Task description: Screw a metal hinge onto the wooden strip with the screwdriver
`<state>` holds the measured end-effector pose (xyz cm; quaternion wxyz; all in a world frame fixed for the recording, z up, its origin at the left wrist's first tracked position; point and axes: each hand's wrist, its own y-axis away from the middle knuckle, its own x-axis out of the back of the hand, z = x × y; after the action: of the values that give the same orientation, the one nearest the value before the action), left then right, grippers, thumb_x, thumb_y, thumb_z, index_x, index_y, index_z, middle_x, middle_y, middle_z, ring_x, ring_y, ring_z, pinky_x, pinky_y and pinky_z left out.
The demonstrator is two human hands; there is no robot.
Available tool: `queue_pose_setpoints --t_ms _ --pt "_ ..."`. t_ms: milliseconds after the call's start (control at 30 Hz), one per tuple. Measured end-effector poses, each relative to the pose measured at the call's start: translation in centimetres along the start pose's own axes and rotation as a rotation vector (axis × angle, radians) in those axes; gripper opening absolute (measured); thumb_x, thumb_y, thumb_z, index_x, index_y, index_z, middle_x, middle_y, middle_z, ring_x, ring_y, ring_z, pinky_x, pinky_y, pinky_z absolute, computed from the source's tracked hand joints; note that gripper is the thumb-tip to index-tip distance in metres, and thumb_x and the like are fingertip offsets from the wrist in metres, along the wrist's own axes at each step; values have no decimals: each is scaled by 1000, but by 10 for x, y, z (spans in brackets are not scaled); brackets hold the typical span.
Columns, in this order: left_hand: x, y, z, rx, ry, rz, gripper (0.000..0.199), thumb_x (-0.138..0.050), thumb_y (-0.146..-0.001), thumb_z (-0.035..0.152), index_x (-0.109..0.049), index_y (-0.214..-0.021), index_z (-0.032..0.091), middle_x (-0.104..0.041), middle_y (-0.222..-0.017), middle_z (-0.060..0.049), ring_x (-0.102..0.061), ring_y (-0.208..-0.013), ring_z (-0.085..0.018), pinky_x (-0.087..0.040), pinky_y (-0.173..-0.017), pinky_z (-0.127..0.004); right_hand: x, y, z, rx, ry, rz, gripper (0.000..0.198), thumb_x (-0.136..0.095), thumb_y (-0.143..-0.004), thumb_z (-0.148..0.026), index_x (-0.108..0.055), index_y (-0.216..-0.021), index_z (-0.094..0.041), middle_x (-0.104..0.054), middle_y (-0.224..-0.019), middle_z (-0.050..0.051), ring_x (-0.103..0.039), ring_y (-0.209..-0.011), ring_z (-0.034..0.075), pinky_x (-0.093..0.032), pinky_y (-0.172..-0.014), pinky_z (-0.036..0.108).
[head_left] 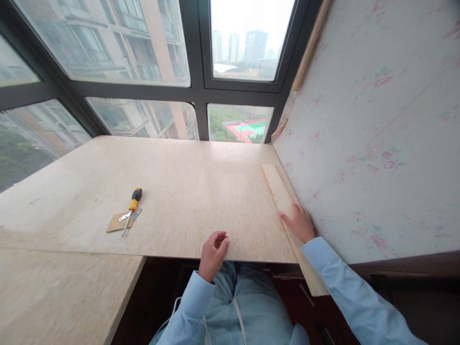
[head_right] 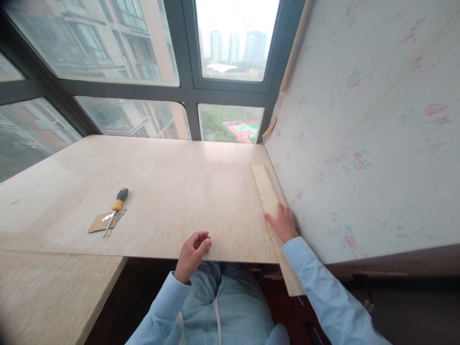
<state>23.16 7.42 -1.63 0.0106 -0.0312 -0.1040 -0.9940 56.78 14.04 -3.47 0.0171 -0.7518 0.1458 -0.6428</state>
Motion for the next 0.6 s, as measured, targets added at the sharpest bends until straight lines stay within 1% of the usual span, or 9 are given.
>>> queue_pose_setpoints --t_ms 100,167,233,300,400,500,600 --pt "-2 -9 -4 -132 -131 61 30 -61 -78 37 -67 -98 15 -72 -96 -12 -69 -88 -23 -55 -78 -36 -1 3 -2 15 16 43 49 -55 -89 -47 -52 -121 -11 -62 -123 21 -58 -109 32 -42 -92 41" --pt "-4 -16 -8 -216 -221 117 25 -57 -81 34 -68 -95 16 -73 -93 -10 -69 -85 -21 -55 -76 -34 -2 5 -3 14 31 74 51 -55 -89 -47 -52 -124 -10 -61 -124 22 -57 -110 33 -43 -92 42" --pt "-8 -24 -10 -269 -324 175 22 -54 -84 31 -69 -92 17 -73 -88 -9 -68 -80 -20 -53 -74 -33 -3 7 -5 14 42 98 52 -54 -89 -47 -51 -126 -10 -60 -126 22 -57 -110 33 -43 -91 42" --pt "-12 -31 -11 -282 -430 213 20 -54 -84 27 -70 -91 18 -72 -84 -7 -67 -74 -19 -52 -74 -33 -4 9 -5 19 51 116 52 -54 -90 -46 -51 -127 -10 -60 -126 22 -57 -110 33 -44 -91 42" --pt "-16 -36 -9 -269 -539 227 18 -55 -84 23 -71 -91 20 -72 -82 -4 -65 -69 -17 -50 -73 -32 -5 10 -5 30 73 125 52 -54 -90 -46 -52 -126 -9 -60 -126 23 -58 -109 33 -44 -91 43" --pt "-17 -35 -8 -292 -558 224 18 -54 -85 21 -71 -92 20 -73 -86 -4 -64 -69 -16 -49 -72 -30 -5 9 -4 37 98 129 55 -53 -90 -47 -52 -126 -6 -59 -126 25 -58 -108 33 -45 -91 43" --pt "-17 -30 -10 -336 -541 216 19 -54 -85 21 -71 -92 20 -73 -90 -5 -64 -70 -16 -48 -73 -30 -4 10 -4 40 103 122 55 -50 -91 -48 -52 -127 -7 -60 -126 24 -58 -106 33 -46 -89 43"
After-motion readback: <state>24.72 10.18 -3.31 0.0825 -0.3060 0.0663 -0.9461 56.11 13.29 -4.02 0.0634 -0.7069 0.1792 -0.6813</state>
